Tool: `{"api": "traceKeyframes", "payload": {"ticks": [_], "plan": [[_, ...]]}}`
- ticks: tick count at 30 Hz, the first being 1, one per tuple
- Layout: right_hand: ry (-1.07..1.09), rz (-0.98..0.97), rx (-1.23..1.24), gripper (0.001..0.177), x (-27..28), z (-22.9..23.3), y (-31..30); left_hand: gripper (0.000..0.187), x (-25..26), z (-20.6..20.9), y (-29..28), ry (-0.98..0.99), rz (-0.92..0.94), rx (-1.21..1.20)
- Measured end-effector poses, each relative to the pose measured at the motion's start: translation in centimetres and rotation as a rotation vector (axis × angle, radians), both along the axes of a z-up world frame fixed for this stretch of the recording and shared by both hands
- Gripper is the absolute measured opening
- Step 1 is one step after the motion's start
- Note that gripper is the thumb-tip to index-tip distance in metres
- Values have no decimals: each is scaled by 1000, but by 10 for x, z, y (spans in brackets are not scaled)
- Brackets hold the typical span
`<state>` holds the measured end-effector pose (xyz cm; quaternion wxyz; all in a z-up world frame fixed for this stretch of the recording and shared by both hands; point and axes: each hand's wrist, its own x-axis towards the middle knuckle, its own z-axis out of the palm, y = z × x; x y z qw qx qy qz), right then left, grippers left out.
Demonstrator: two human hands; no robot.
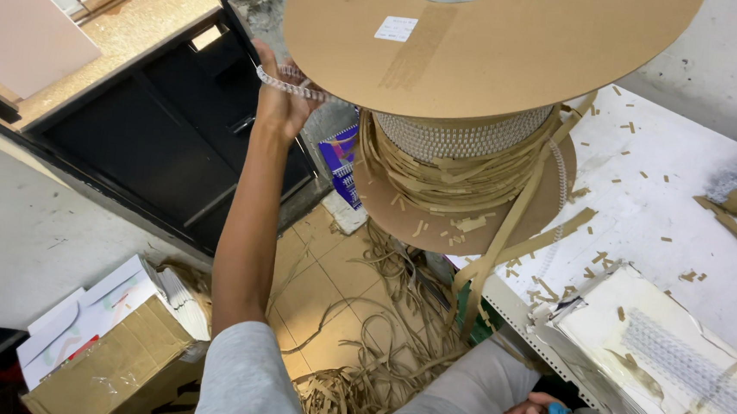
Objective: The person repeatedly cuts a white coiled wire into short segments using blue-handled pliers. The wire is pulled from a large spool, measured by hand, and cut over a white surface. Cut pieces fall onto the surface and floor.
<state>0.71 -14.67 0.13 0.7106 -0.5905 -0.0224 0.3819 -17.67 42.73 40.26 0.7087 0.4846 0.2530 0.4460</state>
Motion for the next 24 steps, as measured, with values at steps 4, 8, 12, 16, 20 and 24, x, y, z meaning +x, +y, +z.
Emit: {"api": "traceKeyframes", "payload": {"ticks": [4, 8, 12, 16, 20, 24], "plan": [[-40, -120, 8, 26, -13, -24, 0, 110, -14, 6, 43, -161, 258, 133], [130, -177, 33, 26, -23, 25, 8, 31, -100, 13, 86, -107, 959, 1110], [171, -156, 132, 23, -38, 41, 18, 35, -135, 62, 9, 291, 1306, 1471], [280, -95, 62, 23, -33, 49, 12, 42, -179, 32, -3, 561, 1031, 943], [49, 194, 137, 24, -40, 53, 7, 57, -152, 74, -108, 1024, 341, 744], [-46, 331, 60, 38, -59, 130, 15, 38, -119, 84, -184, 813, -655, 582]]}}
